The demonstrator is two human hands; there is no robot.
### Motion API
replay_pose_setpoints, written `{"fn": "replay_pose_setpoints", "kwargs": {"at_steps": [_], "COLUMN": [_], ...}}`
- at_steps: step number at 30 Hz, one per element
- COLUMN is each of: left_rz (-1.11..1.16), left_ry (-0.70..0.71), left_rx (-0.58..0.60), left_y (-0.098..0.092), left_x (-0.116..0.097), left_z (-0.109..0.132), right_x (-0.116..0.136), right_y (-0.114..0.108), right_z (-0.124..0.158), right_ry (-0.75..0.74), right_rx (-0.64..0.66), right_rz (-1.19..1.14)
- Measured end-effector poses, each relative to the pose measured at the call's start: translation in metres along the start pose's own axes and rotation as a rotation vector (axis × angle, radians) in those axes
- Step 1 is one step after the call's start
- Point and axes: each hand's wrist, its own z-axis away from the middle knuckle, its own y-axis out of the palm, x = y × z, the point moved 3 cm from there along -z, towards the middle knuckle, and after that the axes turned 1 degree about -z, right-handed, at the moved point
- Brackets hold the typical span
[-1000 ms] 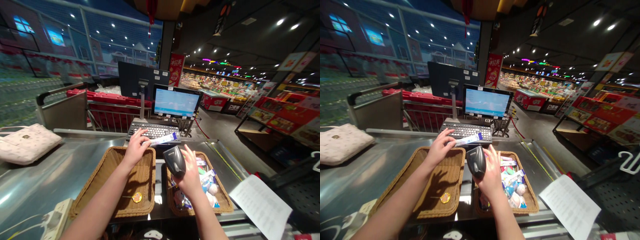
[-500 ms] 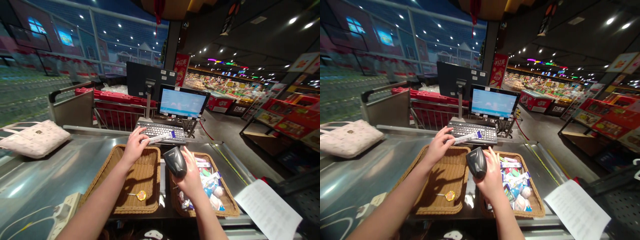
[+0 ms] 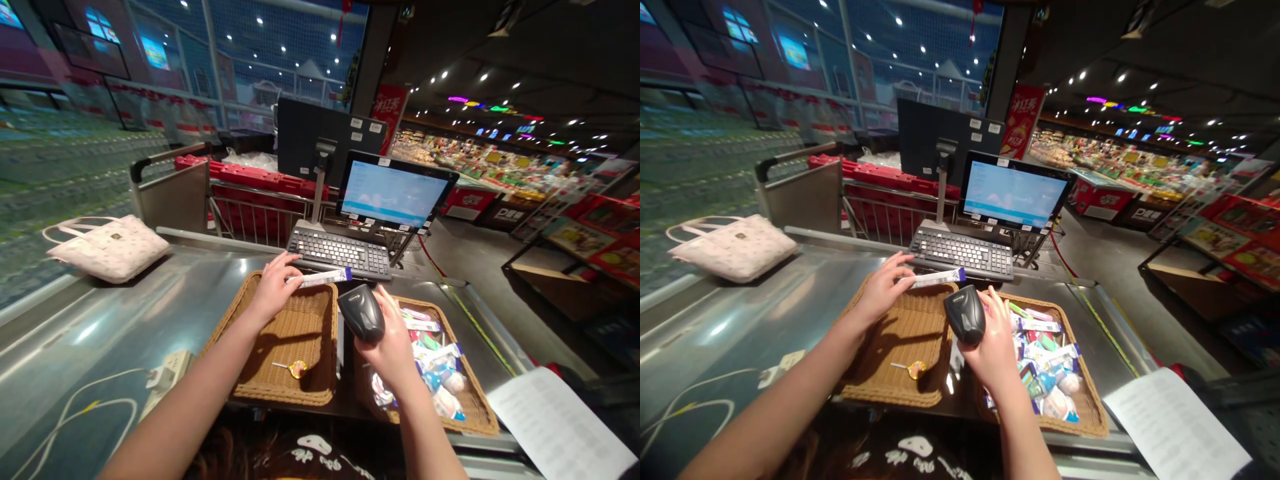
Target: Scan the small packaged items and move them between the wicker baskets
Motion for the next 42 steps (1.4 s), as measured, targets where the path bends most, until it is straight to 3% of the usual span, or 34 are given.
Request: {"fn": "replay_pose_setpoints", "kwargs": {"at_steps": [9,13,20,26,33,42], "left_rz": [-0.109,-0.169,-0.253,-0.336,-0.388,-0.487], "left_ry": [-0.034,-0.096,-0.159,-0.186,-0.232,-0.208], "left_rx": [0.048,0.160,0.377,0.603,0.740,0.856], "left_y": [-0.001,0.005,0.031,0.057,0.083,0.104], "left_x": [0.051,0.062,0.071,0.076,0.093,0.117], "left_z": [0.026,0.041,0.063,0.073,0.079,0.095], "right_x": [0.002,0.004,0.004,0.007,0.012,0.013], "right_y": [0.014,0.018,0.025,0.033,0.047,0.056], "right_z": [-0.003,-0.005,-0.008,-0.008,-0.008,-0.006], "right_ry": [-0.008,0.001,0.021,0.014,0.045,0.077], "right_rx": [0.082,0.129,0.179,0.325,0.528,0.618], "right_rz": [-0.009,-0.019,-0.028,-0.078,-0.139,-0.154]}}
